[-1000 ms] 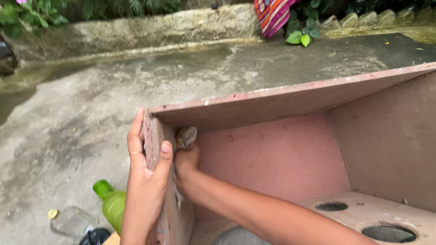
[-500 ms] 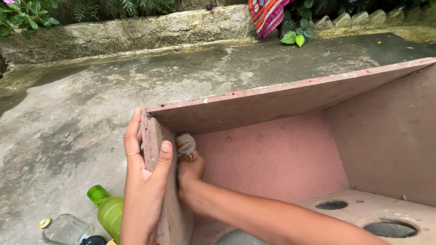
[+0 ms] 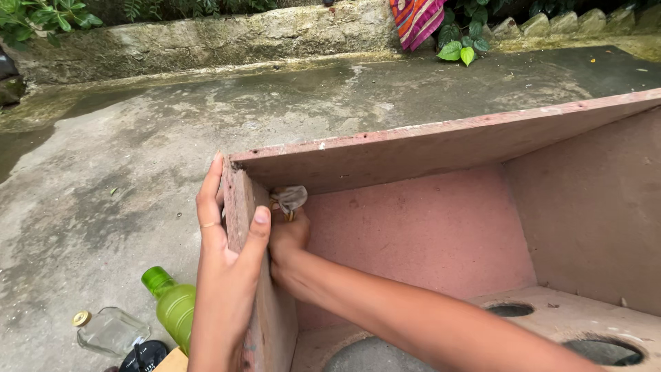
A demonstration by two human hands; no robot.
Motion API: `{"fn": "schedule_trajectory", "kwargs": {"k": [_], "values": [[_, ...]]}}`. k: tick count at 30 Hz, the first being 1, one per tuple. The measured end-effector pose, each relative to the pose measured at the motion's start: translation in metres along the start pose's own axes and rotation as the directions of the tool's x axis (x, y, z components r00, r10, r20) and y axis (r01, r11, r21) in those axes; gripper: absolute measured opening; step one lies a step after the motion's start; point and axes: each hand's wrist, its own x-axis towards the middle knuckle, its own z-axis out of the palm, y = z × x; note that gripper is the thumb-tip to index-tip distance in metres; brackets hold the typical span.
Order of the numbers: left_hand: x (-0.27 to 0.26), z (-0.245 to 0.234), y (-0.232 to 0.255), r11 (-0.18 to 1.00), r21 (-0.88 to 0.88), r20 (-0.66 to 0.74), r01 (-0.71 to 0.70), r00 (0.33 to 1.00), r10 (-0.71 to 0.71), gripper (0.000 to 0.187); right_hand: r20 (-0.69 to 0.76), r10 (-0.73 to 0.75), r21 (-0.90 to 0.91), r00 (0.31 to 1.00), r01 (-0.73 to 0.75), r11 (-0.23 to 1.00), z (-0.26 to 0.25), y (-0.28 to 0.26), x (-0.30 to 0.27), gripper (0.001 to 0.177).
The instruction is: The person cleans the interior of a wooden box using a cloth, reaching inside to wipe the corners and surfaces.
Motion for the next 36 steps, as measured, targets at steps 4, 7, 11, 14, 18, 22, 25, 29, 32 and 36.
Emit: {"fn": "schedule_trajectory", "kwargs": {"k": [4,7,11,14,18,22,25,29,32,36], "values": [[-0.005,-0.003,0.003,0.999,0.043,0.005,-0.010,1.000,0.009,0.072,-0.097,-0.048,-0.080,0.994,0.041,0.996,0.000,0.036,0.045,0.020],[-0.005,-0.001,0.003,0.999,0.043,0.005,0.008,1.000,-0.009,0.073,-0.148,-0.074,-0.097,0.986,0.060,0.993,-0.008,0.047,0.060,0.019],[-0.003,-0.002,-0.001,0.999,-0.046,0.009,-0.018,1.000,0.019,0.073,-0.105,0.006,0.006,0.994,-0.006,1.000,-0.008,0.046,0.048,0.018],[0.003,-0.003,-0.007,0.999,-0.015,0.001,-0.029,1.000,0.029,0.073,-0.014,0.085,0.101,0.996,-0.083,0.991,-0.008,0.030,0.023,0.018],[0.008,-0.002,-0.015,0.996,-0.032,-0.002,-0.079,0.997,0.079,0.072,0.129,0.120,0.211,0.984,-0.145,0.967,-0.009,0.003,-0.025,0.017],[0.009,-0.004,-0.016,0.995,-0.023,0.011,-0.100,0.995,0.100,0.071,0.333,-0.058,0.340,0.941,-0.063,0.939,-0.020,-0.028,-0.060,0.016],[0.008,-0.004,-0.017,0.997,0.011,0.007,-0.079,0.997,0.079,0.071,0.384,0.000,0.391,0.923,-0.162,0.906,-0.024,-0.038,-0.067,0.014],[0.008,-0.003,-0.018,0.996,-0.027,0.017,-0.086,0.996,0.086,0.071,0.311,-0.124,0.294,0.942,0.028,0.955,-0.020,-0.018,-0.056,0.017],[0.011,-0.005,-0.016,0.995,0.023,0.020,-0.099,0.995,0.099,0.071,0.247,-0.101,0.203,0.964,0.050,0.978,-0.021,0.012,-0.028,0.024],[0.010,-0.003,-0.018,0.997,0.015,0.019,-0.074,0.997,0.074,0.072,0.169,-0.245,0.074,0.955,0.236,0.969,-0.034,0.061,0.018,0.050]]}}
